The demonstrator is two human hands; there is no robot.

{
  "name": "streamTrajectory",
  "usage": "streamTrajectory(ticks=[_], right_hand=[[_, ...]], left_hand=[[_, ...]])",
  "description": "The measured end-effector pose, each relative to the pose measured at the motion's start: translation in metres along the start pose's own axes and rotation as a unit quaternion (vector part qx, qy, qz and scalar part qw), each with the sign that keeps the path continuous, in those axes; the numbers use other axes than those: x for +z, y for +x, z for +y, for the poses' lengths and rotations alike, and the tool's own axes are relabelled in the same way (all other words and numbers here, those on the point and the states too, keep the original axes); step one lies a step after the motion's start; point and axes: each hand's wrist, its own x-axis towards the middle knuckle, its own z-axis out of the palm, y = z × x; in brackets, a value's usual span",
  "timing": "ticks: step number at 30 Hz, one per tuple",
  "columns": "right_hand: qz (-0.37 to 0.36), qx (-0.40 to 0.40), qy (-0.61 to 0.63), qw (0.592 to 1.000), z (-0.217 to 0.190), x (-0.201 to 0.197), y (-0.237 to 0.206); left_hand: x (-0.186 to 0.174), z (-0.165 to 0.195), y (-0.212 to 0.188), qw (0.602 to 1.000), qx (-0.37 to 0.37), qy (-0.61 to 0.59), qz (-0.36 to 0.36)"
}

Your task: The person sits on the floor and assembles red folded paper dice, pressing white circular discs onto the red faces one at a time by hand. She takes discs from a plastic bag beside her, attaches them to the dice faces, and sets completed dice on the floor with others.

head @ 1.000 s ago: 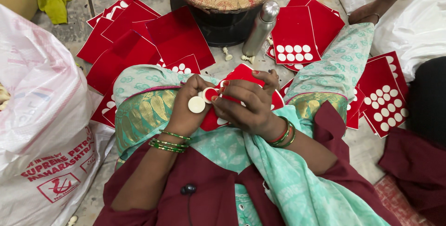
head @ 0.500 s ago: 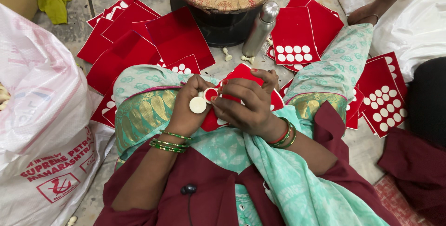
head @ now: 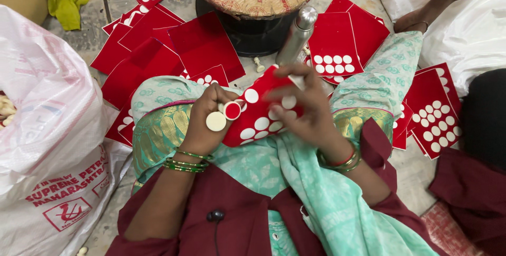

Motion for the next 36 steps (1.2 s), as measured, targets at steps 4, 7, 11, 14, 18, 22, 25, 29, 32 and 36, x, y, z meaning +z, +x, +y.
streamTrajectory(ticks=[4,7,11,14,18,22,25,29,32,36], right_hand=[[0.046,0.108,0.036,0.992,0.024,-0.005,0.003],[0.006,0.273,0.237,0.932,0.042,-0.001,0.001],[0.055,0.249,0.307,0.917,0.046,0.002,-0.006],[0.080,0.228,0.248,0.938,0.040,0.004,-0.008],[0.098,0.166,0.193,0.962,0.030,0.007,-0.010],[0.096,0.134,0.173,0.971,0.024,0.013,-0.010],[0.099,0.132,0.084,0.983,0.016,0.019,-0.006],[0.103,0.022,-0.179,0.978,-0.003,0.018,-0.004],[0.043,-0.023,-0.229,0.972,-0.016,0.014,-0.003],[-0.054,0.027,-0.169,0.984,-0.020,0.015,0.002]], left_hand=[[0.002,0.010,-0.003,0.999,0.038,-0.029,-0.027],[0.000,0.018,-0.003,0.999,0.023,-0.010,-0.042],[-0.008,0.030,-0.001,0.995,-0.016,0.069,-0.071],[-0.008,0.039,0.002,0.994,-0.021,0.088,-0.062],[-0.002,0.046,0.005,0.996,0.015,0.070,-0.048],[0.003,0.045,0.003,0.997,0.021,0.064,-0.036],[0.005,0.040,0.000,0.998,0.017,0.047,-0.034],[0.006,0.034,-0.002,0.999,0.004,0.038,-0.017],[0.005,0.031,-0.002,0.999,0.006,0.050,0.005],[0.001,0.029,-0.002,0.999,0.022,0.042,0.018]])
